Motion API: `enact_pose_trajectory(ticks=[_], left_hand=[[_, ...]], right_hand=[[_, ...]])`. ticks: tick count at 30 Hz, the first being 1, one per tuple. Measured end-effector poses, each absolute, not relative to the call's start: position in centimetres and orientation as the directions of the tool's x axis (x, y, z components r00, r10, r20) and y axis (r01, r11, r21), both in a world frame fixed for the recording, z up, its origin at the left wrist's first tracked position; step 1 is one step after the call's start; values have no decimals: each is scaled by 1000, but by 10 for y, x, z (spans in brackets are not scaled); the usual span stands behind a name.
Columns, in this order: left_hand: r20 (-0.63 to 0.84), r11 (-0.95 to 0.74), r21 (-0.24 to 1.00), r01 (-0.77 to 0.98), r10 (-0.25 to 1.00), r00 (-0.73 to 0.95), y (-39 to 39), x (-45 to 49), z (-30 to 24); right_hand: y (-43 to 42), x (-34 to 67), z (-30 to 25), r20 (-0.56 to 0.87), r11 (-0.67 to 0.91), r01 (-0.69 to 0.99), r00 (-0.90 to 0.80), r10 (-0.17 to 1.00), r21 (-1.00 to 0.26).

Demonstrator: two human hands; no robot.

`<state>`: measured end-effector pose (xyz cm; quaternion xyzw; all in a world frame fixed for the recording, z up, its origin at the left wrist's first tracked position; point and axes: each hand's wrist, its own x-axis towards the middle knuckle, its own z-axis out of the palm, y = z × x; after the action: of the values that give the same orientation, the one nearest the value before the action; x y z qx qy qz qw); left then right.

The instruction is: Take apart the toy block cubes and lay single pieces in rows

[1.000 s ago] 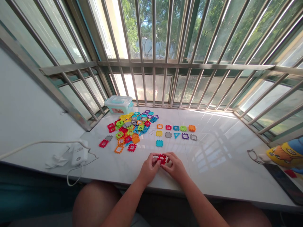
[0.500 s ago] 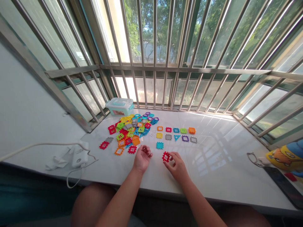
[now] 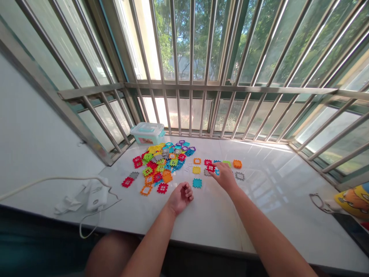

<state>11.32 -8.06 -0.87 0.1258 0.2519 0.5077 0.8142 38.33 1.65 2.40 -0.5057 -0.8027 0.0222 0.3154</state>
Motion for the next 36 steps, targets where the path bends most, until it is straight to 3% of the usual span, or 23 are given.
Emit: enact_pose_trajectory(ticks=[5, 10, 26, 36], left_hand=[[-291, 458, 457, -762, 887, 358, -80, 114, -10], [-299, 479, 456, -750, 876, 378, -80, 115, -9], [-317, 510, 446, -736, 858, 404, -80, 114, -5], [-310, 511, 441, -738, 858, 409, -80, 115, -5]], right_hand=[[73, 389, 39, 290, 375, 905, -311, 905, -201], [102, 384, 33, 119, 306, 937, -289, 950, -167], [120, 371, 28, 0, 344, 933, -346, 938, -111], [123, 365, 31, 0, 338, 937, -339, 941, -93]])
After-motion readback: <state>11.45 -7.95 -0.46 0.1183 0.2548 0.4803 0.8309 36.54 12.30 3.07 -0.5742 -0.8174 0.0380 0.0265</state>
